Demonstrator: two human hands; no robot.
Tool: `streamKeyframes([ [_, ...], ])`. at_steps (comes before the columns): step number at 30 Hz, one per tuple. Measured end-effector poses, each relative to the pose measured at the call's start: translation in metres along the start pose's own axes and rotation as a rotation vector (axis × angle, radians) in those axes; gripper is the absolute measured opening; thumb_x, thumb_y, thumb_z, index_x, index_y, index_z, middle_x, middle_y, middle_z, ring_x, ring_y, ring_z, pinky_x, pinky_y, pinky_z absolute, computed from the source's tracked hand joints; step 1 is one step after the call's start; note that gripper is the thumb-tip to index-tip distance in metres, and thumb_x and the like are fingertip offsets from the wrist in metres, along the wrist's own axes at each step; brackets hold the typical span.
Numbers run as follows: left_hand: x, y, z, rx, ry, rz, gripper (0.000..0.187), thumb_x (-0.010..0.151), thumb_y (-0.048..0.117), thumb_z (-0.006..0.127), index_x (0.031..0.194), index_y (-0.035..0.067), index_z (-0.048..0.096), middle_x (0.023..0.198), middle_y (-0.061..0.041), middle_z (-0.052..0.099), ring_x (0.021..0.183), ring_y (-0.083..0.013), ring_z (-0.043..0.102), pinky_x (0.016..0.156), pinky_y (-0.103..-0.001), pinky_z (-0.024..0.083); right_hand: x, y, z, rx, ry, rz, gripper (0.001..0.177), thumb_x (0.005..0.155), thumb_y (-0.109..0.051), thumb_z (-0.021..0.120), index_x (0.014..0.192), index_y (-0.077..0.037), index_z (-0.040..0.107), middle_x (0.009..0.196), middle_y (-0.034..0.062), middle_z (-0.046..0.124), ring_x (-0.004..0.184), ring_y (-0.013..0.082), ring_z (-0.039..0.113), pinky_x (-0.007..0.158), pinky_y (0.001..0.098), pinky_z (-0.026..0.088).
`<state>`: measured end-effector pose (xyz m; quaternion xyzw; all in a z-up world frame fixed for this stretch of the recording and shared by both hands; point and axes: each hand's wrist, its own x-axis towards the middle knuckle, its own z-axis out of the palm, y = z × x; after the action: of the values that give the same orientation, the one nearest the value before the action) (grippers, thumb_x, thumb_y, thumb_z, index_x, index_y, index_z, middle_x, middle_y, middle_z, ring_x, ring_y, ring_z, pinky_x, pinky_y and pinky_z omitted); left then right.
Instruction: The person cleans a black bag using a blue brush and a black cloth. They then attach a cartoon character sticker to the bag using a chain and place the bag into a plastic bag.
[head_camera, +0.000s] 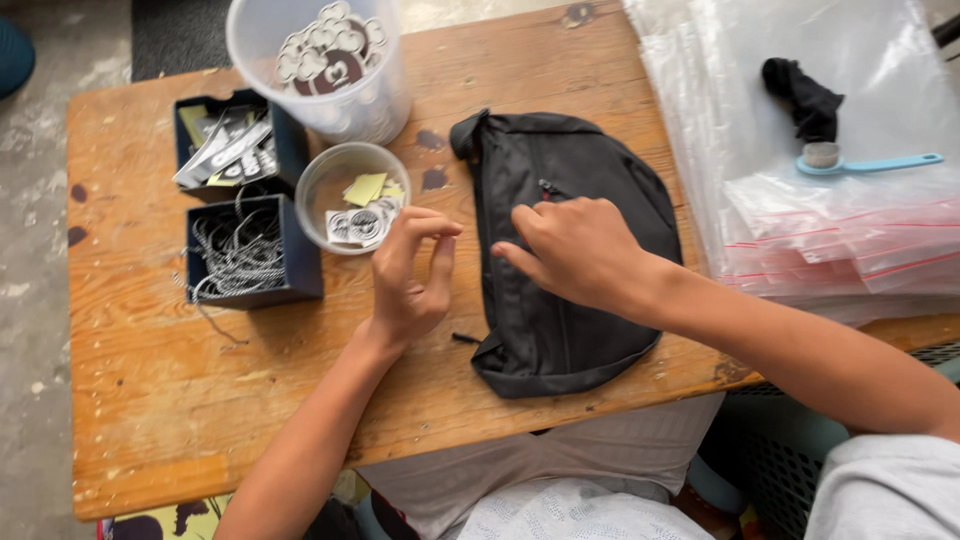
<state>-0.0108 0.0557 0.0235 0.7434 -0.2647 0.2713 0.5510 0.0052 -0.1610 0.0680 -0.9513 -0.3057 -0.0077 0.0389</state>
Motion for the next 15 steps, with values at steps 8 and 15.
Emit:
streamKeyframes([
  [8, -0.009, 0.006, 0.003, -0.086, 0.038, 0.082, 0.014, 0.09, -0.006, 0.062, 0.094, 0.005, 0.069, 0.081, -0.007, 0.065, 0.071, -0.0279, 0.065, 0.068, -0.038, 0.055, 0.058, -0.003, 0.034, 0.035, -0.251, 0.192, 0.045, 0.084, -0.044, 0.062, 0.061, -0.005, 0.062, 0.056, 0.0145, 0.058, 0.06, 0.039, 0.066, 0.055, 0.0472, 0.054],
  [15, -0.008, 0.007, 0.0, -0.078, 0.047, 0.155, 0.014, 0.09, -0.004, 0.061, 0.095, 0.007, 0.069, 0.08, -0.007, 0.065, 0.067, -0.028, 0.061, 0.064, -0.038, 0.053, 0.052, -0.006, -0.041, 0.186, -0.329, 0.331, 0.039, 0.082, -0.04, 0.055, 0.069, -0.004, 0.063, 0.066, 0.0202, 0.063, 0.076, 0.0459, 0.069, 0.066, 0.0551, 0.054],
])
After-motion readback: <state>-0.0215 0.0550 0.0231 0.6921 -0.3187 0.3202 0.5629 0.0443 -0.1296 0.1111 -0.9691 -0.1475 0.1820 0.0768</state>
